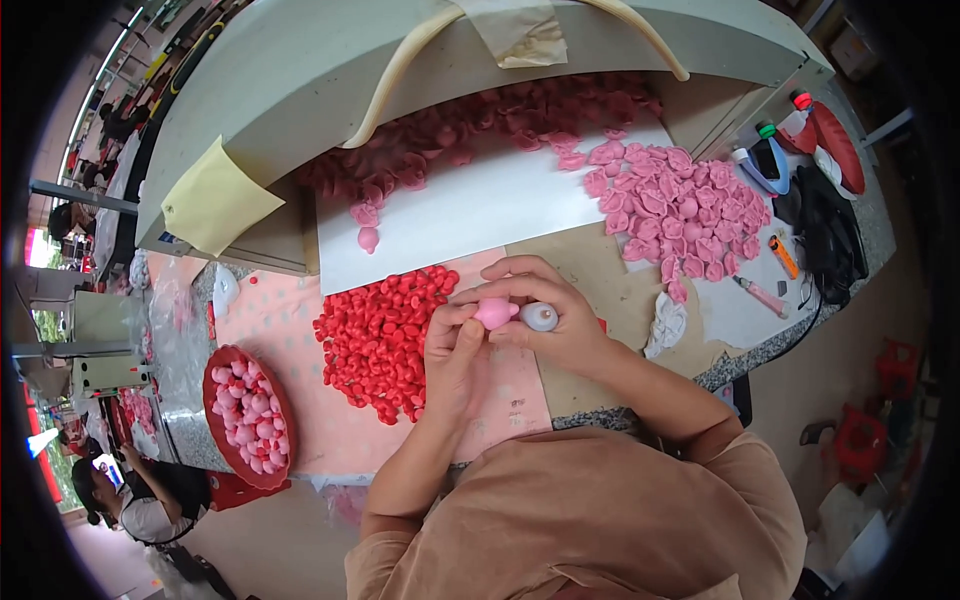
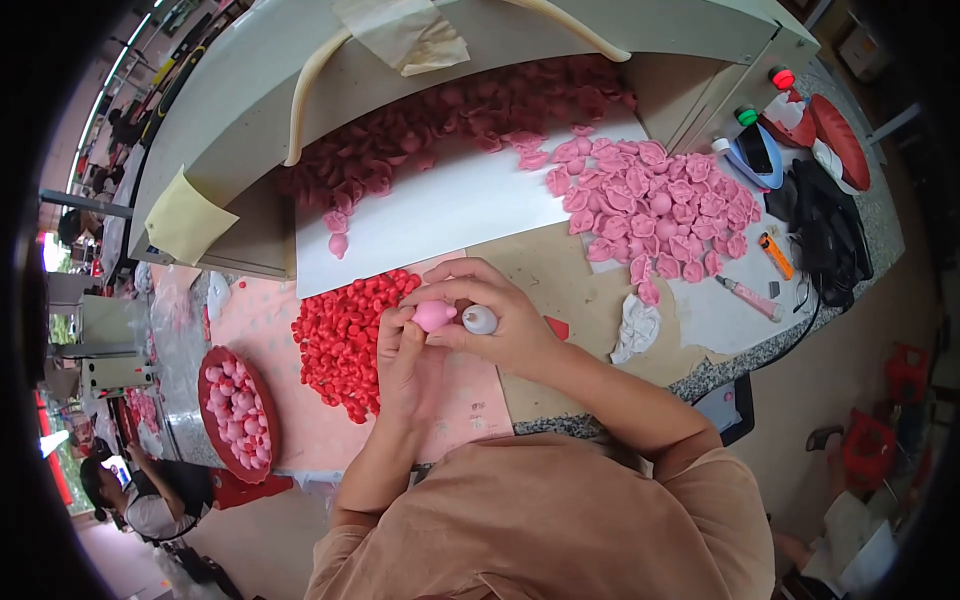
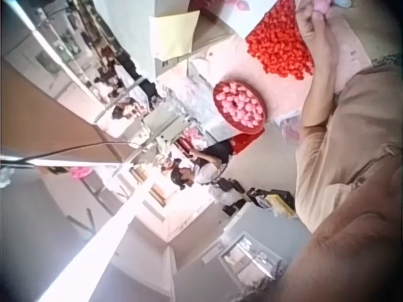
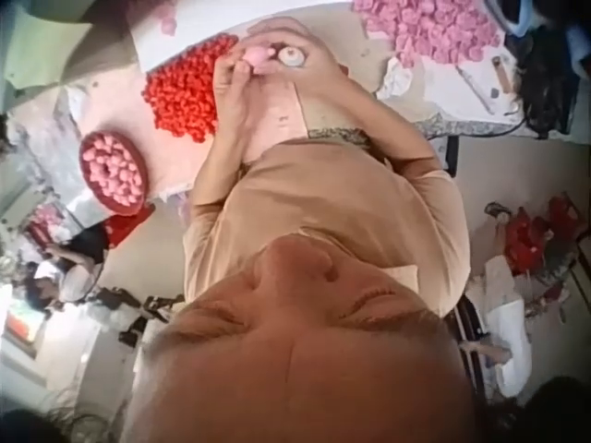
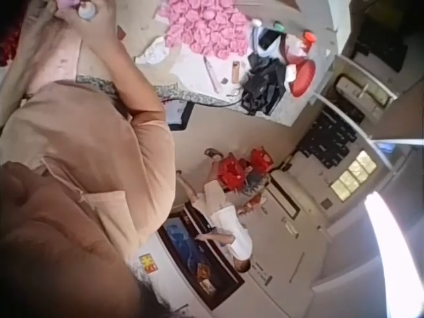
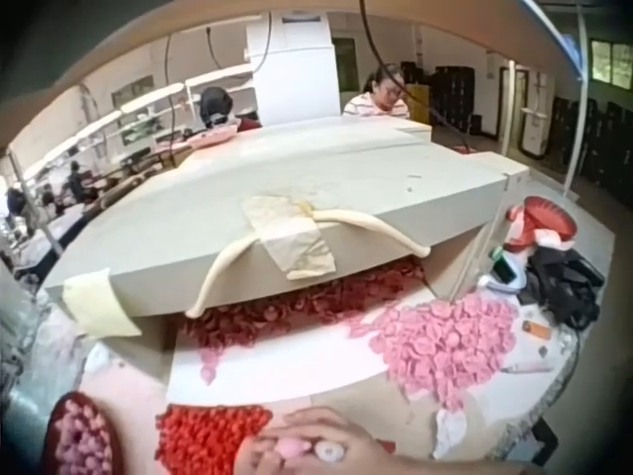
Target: Apply glue to small red plastic components and attach them to larger pink plastic parts to create assembled units.
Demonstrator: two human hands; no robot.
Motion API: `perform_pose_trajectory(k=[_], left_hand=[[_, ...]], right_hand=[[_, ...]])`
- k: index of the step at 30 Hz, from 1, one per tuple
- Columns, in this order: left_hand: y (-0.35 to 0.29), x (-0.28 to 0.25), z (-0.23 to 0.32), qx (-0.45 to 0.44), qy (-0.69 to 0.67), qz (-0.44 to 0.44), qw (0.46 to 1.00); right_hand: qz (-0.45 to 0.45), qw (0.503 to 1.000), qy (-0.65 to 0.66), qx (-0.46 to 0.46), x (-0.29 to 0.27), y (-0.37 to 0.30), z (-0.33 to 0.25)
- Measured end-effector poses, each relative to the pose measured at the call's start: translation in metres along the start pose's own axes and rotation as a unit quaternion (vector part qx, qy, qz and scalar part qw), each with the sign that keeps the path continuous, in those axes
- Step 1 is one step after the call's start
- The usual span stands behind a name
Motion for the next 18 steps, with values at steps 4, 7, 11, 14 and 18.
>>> perform_pose_trajectory(k=[4, 7, 11, 14, 18], left_hand=[[-0.0005, -0.0015, 0.0024, 0.017, 0.033, -0.007, 0.999], [-0.0010, -0.0047, -0.0001, 0.016, 0.027, 0.000, 1.000], [-0.0004, -0.0018, -0.0011, 0.017, 0.010, -0.003, 1.000], [-0.0004, -0.0012, -0.0009, 0.021, 0.009, -0.007, 1.000], [-0.0011, -0.0036, -0.0026, 0.016, 0.004, -0.003, 1.000]], right_hand=[[-0.014, 0.998, -0.048, -0.023, 0.0015, 0.0008, -0.0032], [-0.012, 0.996, -0.078, -0.041, 0.0018, 0.0000, -0.0062], [-0.001, 0.996, -0.087, -0.018, 0.0003, -0.0015, -0.0050], [0.000, 0.996, -0.085, -0.018, 0.0008, -0.0013, -0.0064], [0.002, 0.997, -0.080, -0.021, 0.0009, -0.0012, -0.0069]])
Point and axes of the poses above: each hand's wrist, its own y-axis towards the middle knuckle, its own x-axis out of the palm, z = x × y, the point moved 9 cm from there along y, towards the middle knuckle, and after that the axes turned 2 degrees about y, right-handed, at the moved point
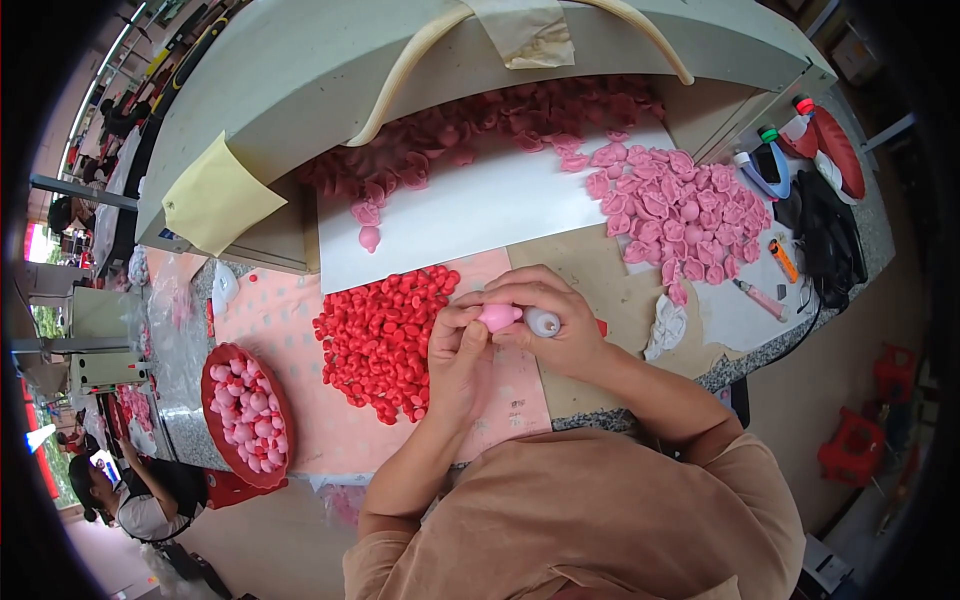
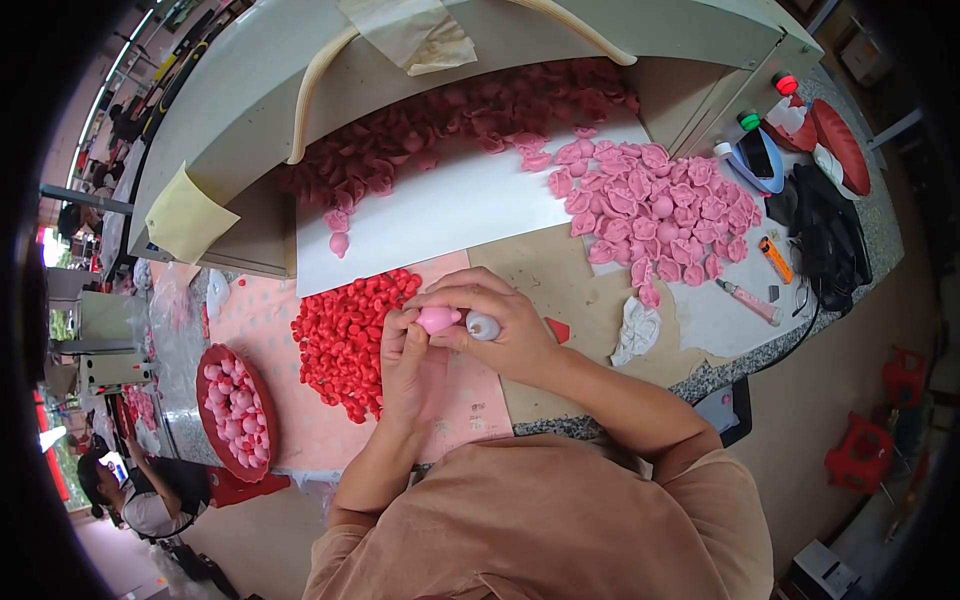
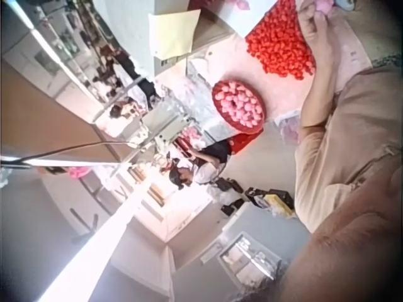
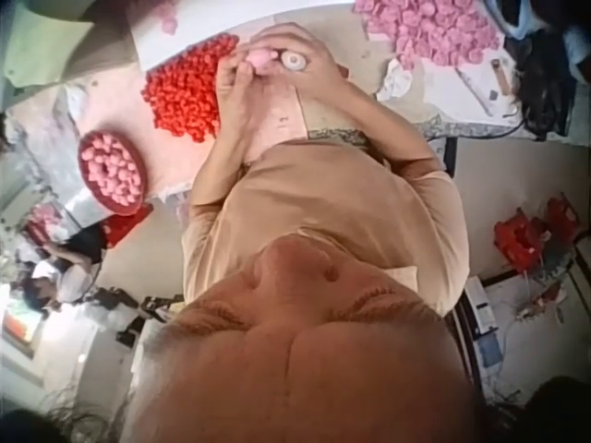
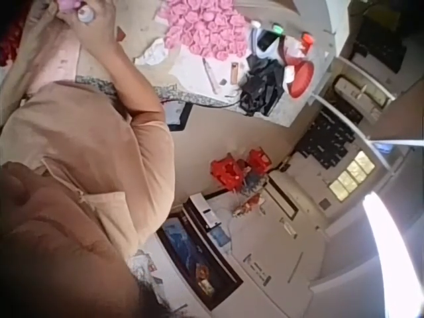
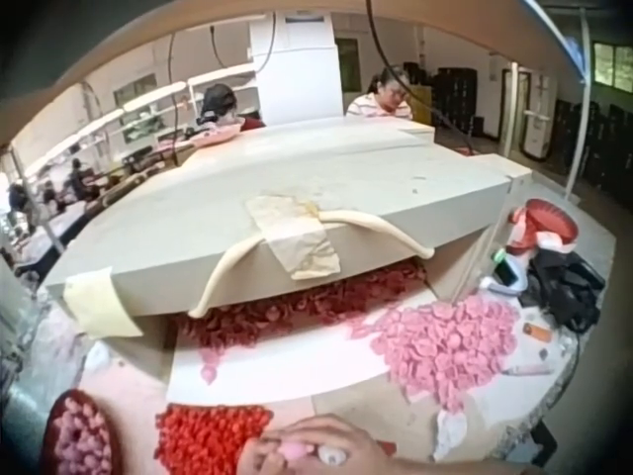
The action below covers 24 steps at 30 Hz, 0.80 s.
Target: Apply glue to small red plastic components and attach them to larger pink plastic parts to create assembled units.
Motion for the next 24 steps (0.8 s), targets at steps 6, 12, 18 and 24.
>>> perform_pose_trajectory(k=[6, 12, 18, 24], left_hand=[[0.000, 0.002, 0.002, 0.006, 0.000, -0.002, 1.000], [0.004, -0.002, 0.002, -0.009, 0.013, 0.017, 1.000], [0.009, 0.011, 0.019, 0.038, 0.266, -0.030, 0.963], [0.010, -0.009, 0.003, -0.052, 0.163, 0.046, 0.984]], right_hand=[[0.005, 1.000, 0.005, -0.016, 0.000, -0.001, -0.001], [-0.005, 1.000, -0.016, -0.002, -0.003, 0.001, 0.011], [-0.036, 0.999, -0.003, -0.005, -0.012, 0.001, 0.016], [-0.006, 0.994, 0.077, 0.071, -0.013, -0.003, 0.027]])
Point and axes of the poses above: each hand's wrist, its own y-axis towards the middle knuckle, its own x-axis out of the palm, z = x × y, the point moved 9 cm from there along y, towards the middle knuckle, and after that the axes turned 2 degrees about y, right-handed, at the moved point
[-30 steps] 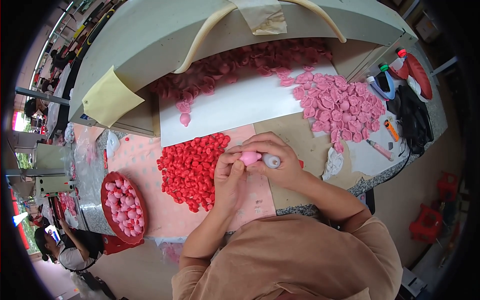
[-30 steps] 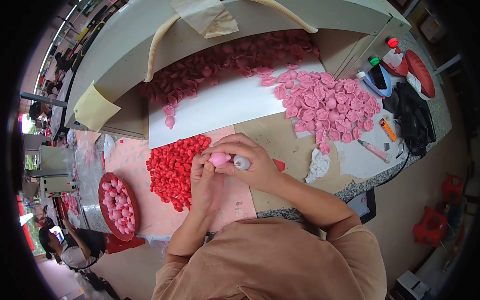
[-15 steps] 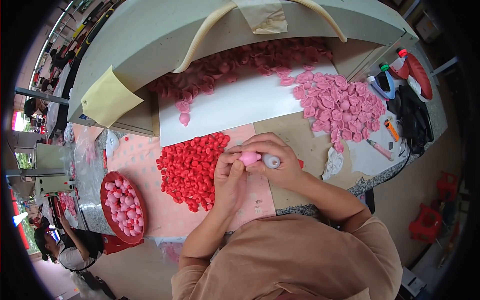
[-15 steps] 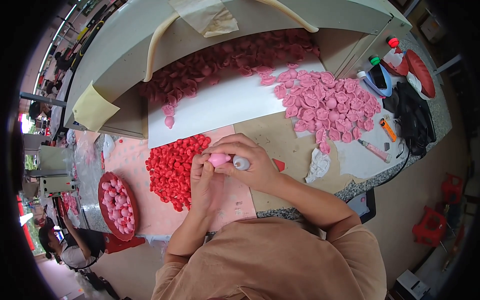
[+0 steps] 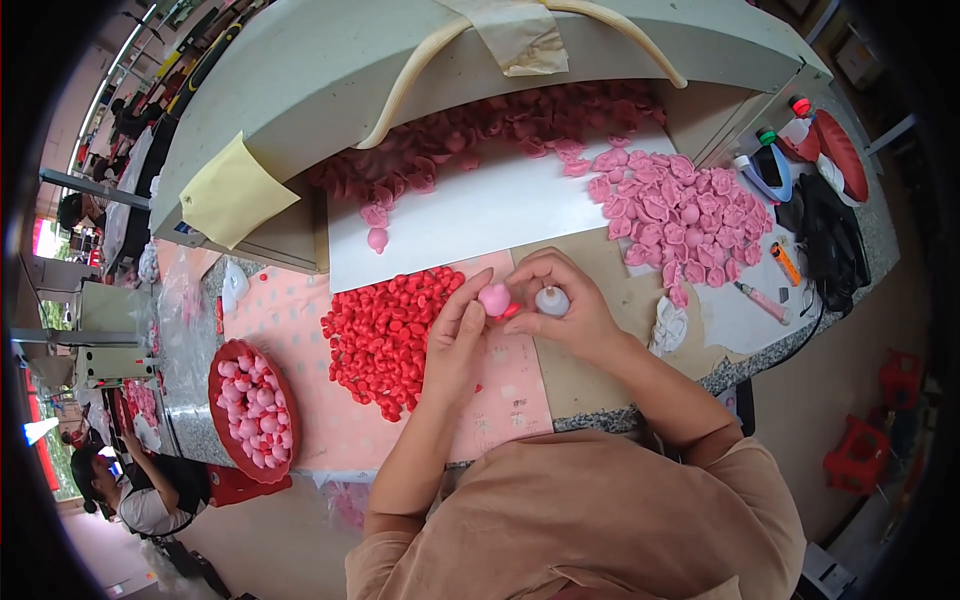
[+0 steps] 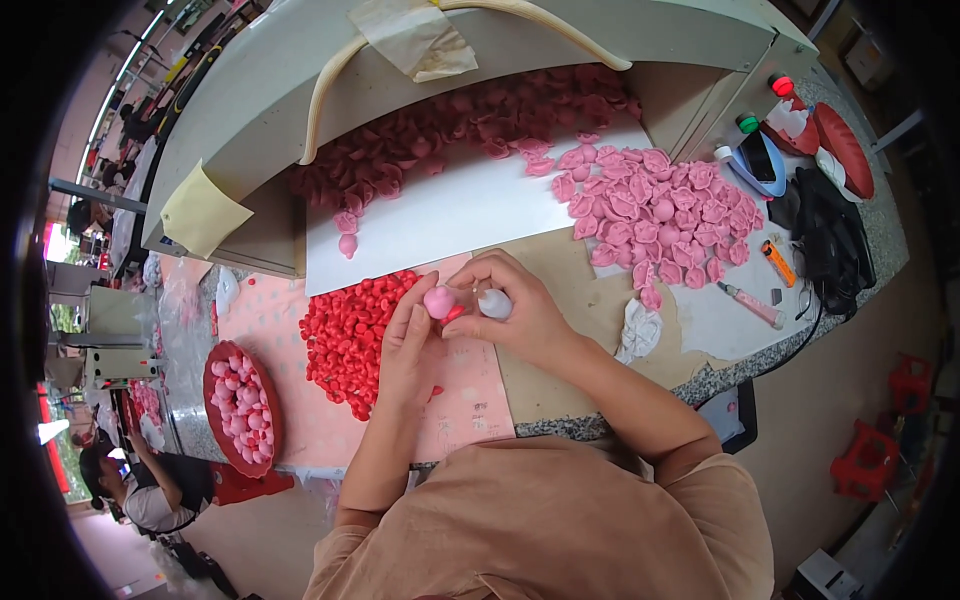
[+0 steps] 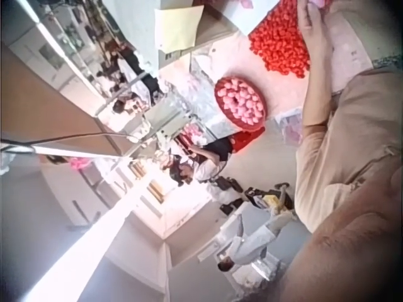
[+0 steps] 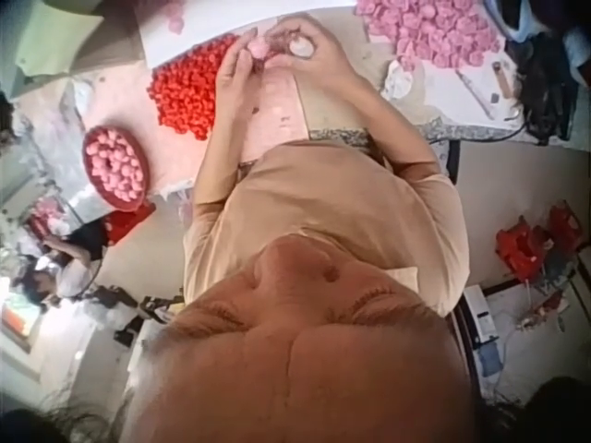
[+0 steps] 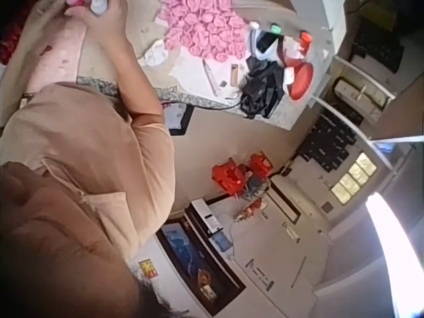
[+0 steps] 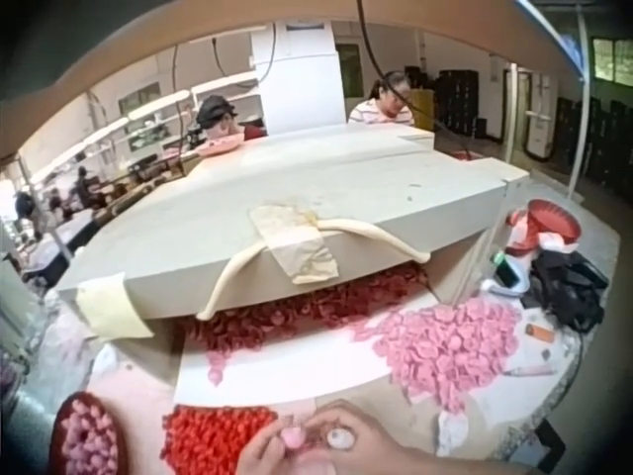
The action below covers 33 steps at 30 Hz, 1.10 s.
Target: Apply glue to small red plastic components and attach them to larger pink plastic parts to create assembled units.
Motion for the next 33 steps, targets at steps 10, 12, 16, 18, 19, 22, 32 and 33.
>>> perform_pose_trajectory(k=[10, 12, 16, 18, 19, 22, 32, 33], left_hand=[[0.005, 0.002, -0.003, -0.006, -0.097, -0.052, 0.994], [0.004, 0.011, -0.006, -0.042, -0.143, -0.064, 0.987], [0.001, 0.012, -0.010, -0.055, -0.102, -0.056, 0.992], [0.001, 0.009, -0.008, -0.032, -0.066, -0.049, 0.996], [0.002, 0.005, -0.006, -0.024, -0.040, -0.045, 0.998], [0.005, 0.001, -0.004, -0.028, -0.026, -0.048, 0.998], [0.004, 0.003, -0.004, -0.090, -0.036, -0.076, 0.992], [0.005, 0.002, -0.004, -0.090, -0.037, -0.075, 0.992]], right_hand=[[-0.020, 0.995, 0.063, 0.069, 0.007, -0.001, 0.001], [-0.005, 0.964, 0.210, 0.166, 0.009, -0.004, 0.017], [-0.016, 0.959, 0.195, 0.203, 0.010, -0.004, 0.024], [-0.014, 0.960, 0.184, 0.212, 0.008, -0.005, 0.027], [-0.018, 0.963, 0.175, 0.204, 0.007, -0.005, 0.029], [-0.030, 0.965, 0.169, 0.199, 0.007, -0.004, 0.030], [-0.045, 0.957, 0.170, 0.231, 0.004, -0.005, 0.032], [-0.045, 0.957, 0.170, 0.232, 0.004, -0.005, 0.033]])
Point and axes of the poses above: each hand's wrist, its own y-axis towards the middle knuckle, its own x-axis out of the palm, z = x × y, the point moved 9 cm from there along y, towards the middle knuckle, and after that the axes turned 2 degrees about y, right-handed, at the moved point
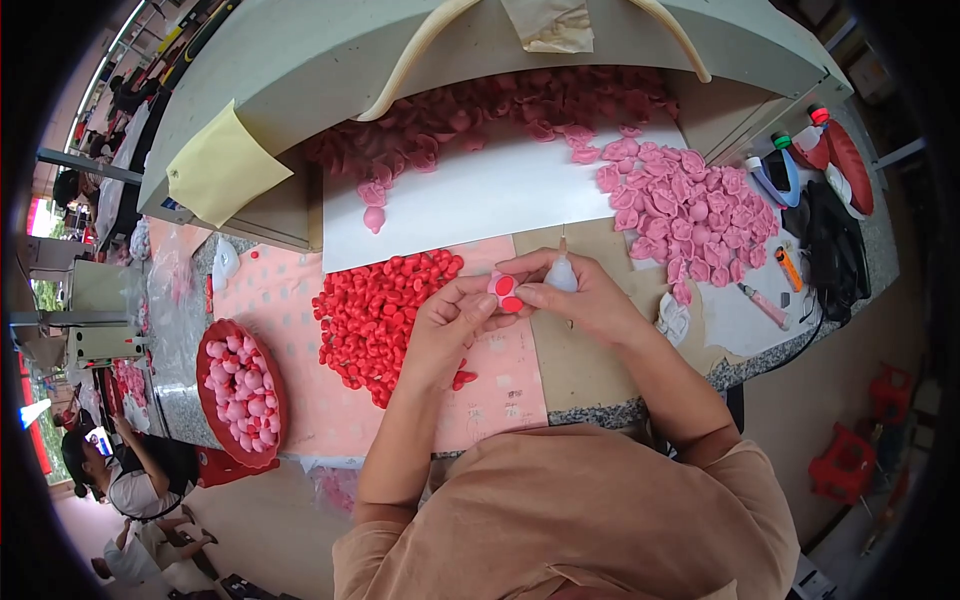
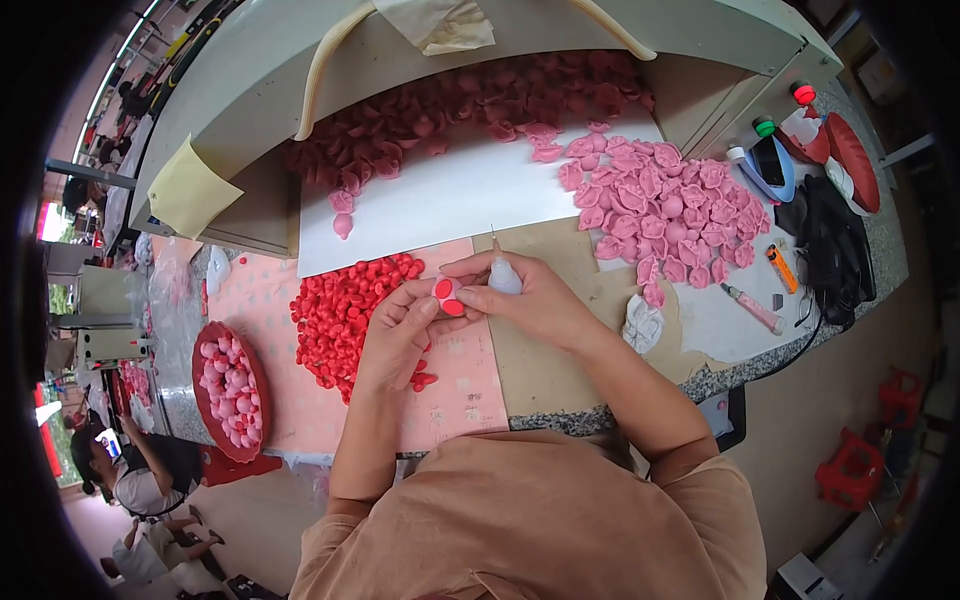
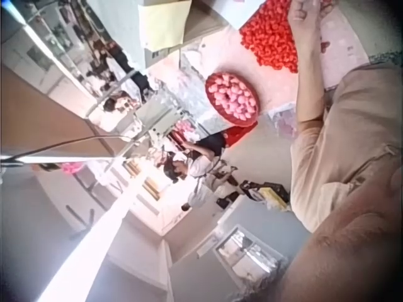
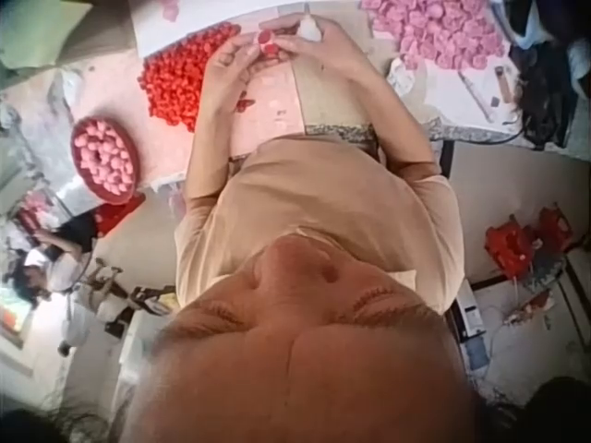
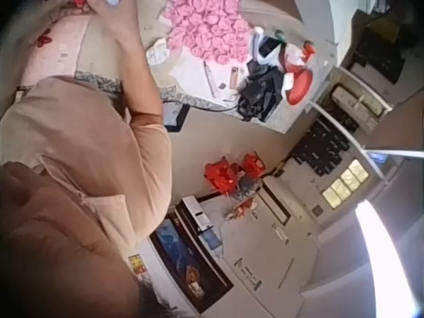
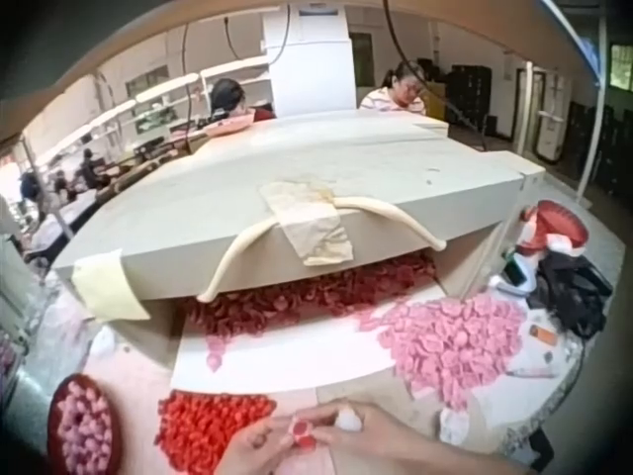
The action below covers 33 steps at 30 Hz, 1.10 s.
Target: Apply glue to small red plastic components and attach them to larger pink plastic parts to create assembled units.
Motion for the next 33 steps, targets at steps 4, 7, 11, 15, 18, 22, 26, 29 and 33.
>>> perform_pose_trajectory(k=[4, 7, 11, 15, 18, 22, 26, 29, 33], left_hand=[[0.000, -0.008, -0.005, -0.010, 0.019, 0.018, 1.000], [0.000, -0.008, -0.005, -0.004, 0.025, 0.027, 0.999], [0.000, -0.010, -0.006, 0.001, 0.035, 0.028, 0.999], [-0.001, -0.010, -0.007, -0.003, 0.041, 0.032, 0.999], [0.000, -0.010, -0.007, 0.001, 0.042, 0.033, 0.999], [0.000, -0.010, -0.006, 0.002, 0.048, 0.028, 0.998], [0.000, -0.010, -0.005, 0.005, 0.048, 0.033, 0.998], [-0.001, -0.005, -0.001, 0.021, 0.028, 0.037, 0.999], [-0.004, 0.008, 0.013, 0.071, 0.032, 0.053, 0.996]], right_hand=[[-0.007, 1.000, 0.003, -0.005, 0.000, 0.000, 0.000], [-0.001, 1.000, 0.014, 0.003, -0.002, 0.000, 0.002], [0.008, 1.000, 0.022, 0.014, -0.004, 0.001, 0.005], [0.013, 0.999, 0.025, 0.019, -0.005, 0.001, 0.005], [0.013, 0.999, 0.021, 0.022, -0.006, 0.001, 0.007], [0.011, 0.999, 0.025, 0.021, -0.005, 0.002, 0.006], [0.006, 0.999, 0.028, 0.015, -0.003, 0.002, 0.004], [0.016, 1.000, -0.002, -0.020, -0.003, 0.002, -0.003], [0.008, 0.999, 0.019, -0.039, 0.000, 0.000, -0.005]])
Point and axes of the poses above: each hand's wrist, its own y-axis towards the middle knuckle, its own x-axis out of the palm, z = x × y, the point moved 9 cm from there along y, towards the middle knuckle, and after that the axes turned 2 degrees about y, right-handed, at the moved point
